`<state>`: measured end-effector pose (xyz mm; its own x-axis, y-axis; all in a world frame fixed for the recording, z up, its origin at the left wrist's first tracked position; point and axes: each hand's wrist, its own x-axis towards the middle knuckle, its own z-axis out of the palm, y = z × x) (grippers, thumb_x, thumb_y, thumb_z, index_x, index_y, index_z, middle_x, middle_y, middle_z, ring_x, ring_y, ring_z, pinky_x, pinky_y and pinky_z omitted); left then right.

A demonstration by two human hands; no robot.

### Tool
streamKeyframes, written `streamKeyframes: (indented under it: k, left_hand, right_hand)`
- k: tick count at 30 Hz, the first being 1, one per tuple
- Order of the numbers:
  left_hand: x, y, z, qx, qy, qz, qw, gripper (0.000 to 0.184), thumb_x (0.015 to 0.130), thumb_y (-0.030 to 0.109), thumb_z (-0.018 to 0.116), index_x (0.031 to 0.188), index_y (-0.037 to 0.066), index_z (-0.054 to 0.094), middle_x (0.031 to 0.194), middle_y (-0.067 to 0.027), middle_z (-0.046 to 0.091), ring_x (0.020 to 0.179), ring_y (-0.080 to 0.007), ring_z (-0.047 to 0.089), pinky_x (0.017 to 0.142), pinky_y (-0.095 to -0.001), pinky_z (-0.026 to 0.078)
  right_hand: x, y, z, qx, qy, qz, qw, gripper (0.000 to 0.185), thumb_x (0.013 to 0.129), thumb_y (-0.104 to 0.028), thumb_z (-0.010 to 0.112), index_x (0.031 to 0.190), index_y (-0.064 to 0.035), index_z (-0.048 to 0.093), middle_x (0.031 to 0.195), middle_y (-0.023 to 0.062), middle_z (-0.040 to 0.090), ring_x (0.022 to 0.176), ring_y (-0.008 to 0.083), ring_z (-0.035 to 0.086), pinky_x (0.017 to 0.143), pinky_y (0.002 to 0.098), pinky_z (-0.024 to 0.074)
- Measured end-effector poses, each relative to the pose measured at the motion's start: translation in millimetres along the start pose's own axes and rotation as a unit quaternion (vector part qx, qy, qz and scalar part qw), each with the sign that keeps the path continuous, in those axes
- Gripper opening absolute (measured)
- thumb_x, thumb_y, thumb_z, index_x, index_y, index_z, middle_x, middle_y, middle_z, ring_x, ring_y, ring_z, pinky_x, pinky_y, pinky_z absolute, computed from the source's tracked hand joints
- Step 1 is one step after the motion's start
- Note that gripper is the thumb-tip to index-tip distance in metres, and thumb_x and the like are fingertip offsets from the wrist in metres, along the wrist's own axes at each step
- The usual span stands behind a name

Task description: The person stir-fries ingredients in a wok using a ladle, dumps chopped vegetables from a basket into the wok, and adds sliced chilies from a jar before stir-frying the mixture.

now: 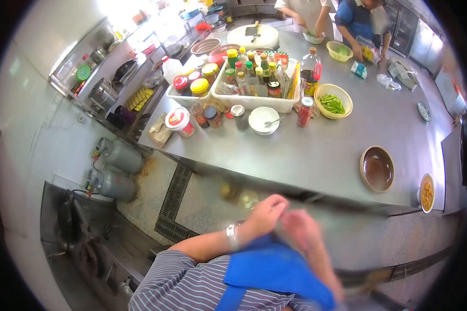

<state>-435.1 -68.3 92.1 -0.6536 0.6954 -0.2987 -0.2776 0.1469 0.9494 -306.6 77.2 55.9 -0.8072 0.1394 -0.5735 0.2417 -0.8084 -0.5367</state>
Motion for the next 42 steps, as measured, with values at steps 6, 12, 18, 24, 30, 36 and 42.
streamKeyframes:
  k: [6, 12, 18, 24, 30, 36, 42]
  left_hand:
    - [0, 47, -4, 0.39, -0.02, 0.439, 0.81, 0.055, 0.089, 0.029, 0.067, 0.131, -0.004, 0.052, 0.129, -0.0231, 0.055, 0.116, -0.0385, 0.055, 0.102, -0.0468, 0.044]
    - [-5, 73, -104, 0.347, 0.114, 0.383, 0.849, 0.058, 0.089, 0.03, 0.069, 0.132, -0.005, 0.052, 0.134, -0.0242, 0.053, 0.122, -0.0383, 0.054, 0.105, -0.0435, 0.043]
    - [-28, 38, -197, 0.342, 0.194, 0.243, 0.887, 0.048, 0.089, 0.02, 0.068, 0.13, -0.002, 0.055, 0.13, -0.0219, 0.058, 0.12, -0.0335, 0.057, 0.102, -0.0392, 0.045]
    - [-29, -20, -232, 0.14, 0.114, 0.033, 0.983, 0.052, 0.094, 0.033, 0.063, 0.133, 0.001, 0.055, 0.133, -0.0182, 0.059, 0.121, -0.0293, 0.058, 0.101, -0.036, 0.046]
    - [-20, -51, -275, 0.033, -0.073, -0.218, 0.973, 0.068, 0.102, 0.052, 0.043, 0.147, 0.001, 0.041, 0.148, -0.0154, 0.047, 0.136, -0.0229, 0.043, 0.113, -0.0352, 0.032]
    - [2, -104, -303, 0.092, -0.135, -0.351, 0.922, 0.083, 0.098, 0.061, 0.043, 0.151, -0.001, 0.032, 0.157, -0.0185, 0.032, 0.144, -0.0264, 0.031, 0.118, -0.0379, 0.025]
    - [63, -163, -310, 0.148, -0.232, -0.455, 0.847, 0.077, 0.094, 0.064, 0.05, 0.135, -0.001, 0.055, 0.136, -0.0186, 0.056, 0.122, -0.0262, 0.055, 0.107, -0.0364, 0.04]
  right_hand:
    - [23, -29, 87, 0.149, -0.084, -0.013, 0.985, 0.037, 0.104, -0.038, 0.043, 0.116, -0.0058, 0.057, 0.115, 0.0094, 0.062, 0.104, 0.0233, 0.061, 0.093, 0.0394, 0.0508]
    - [61, -69, 148, 0.123, -0.025, -0.104, 0.987, 0.023, 0.103, -0.024, 0.047, 0.104, -0.0037, 0.058, 0.1, 0.0095, 0.061, 0.082, 0.0204, 0.061, 0.074, 0.0316, 0.0538]
    - [42, -216, 310, -0.143, -0.133, -0.906, 0.376, 0.031, 0.105, -0.024, 0.041, 0.125, -0.0017, 0.05, 0.116, 0.0138, 0.056, 0.097, 0.0203, 0.06, 0.086, 0.0346, 0.0515]
    - [114, -381, 510, -0.458, 0.037, -0.804, 0.378, 0.089, 0.098, -0.05, 0.045, 0.15, 0.0138, 0.012, 0.156, 0.035, 0.018, 0.148, 0.0408, 0.018, 0.122, 0.0419, 0.0144]
    - [176, -324, 432, -0.374, -0.006, -0.85, 0.372, 0.058, 0.095, -0.016, 0.062, 0.143, 0.0062, 0.04, 0.14, 0.0253, 0.051, 0.128, 0.0328, 0.053, 0.105, 0.0396, 0.0428]
    - [178, -132, 253, -0.602, -0.008, -0.568, 0.561, 0.042, 0.087, -0.007, 0.067, 0.127, 0.0028, 0.058, 0.124, 0.0227, 0.064, 0.114, 0.035, 0.064, 0.098, 0.0404, 0.0496]
    - [123, 43, 79, -0.565, 0.113, -0.039, 0.816, 0.047, 0.094, -0.034, 0.062, 0.131, -0.0049, 0.06, 0.128, 0.0149, 0.063, 0.116, 0.0243, 0.062, 0.101, 0.035, 0.0466]
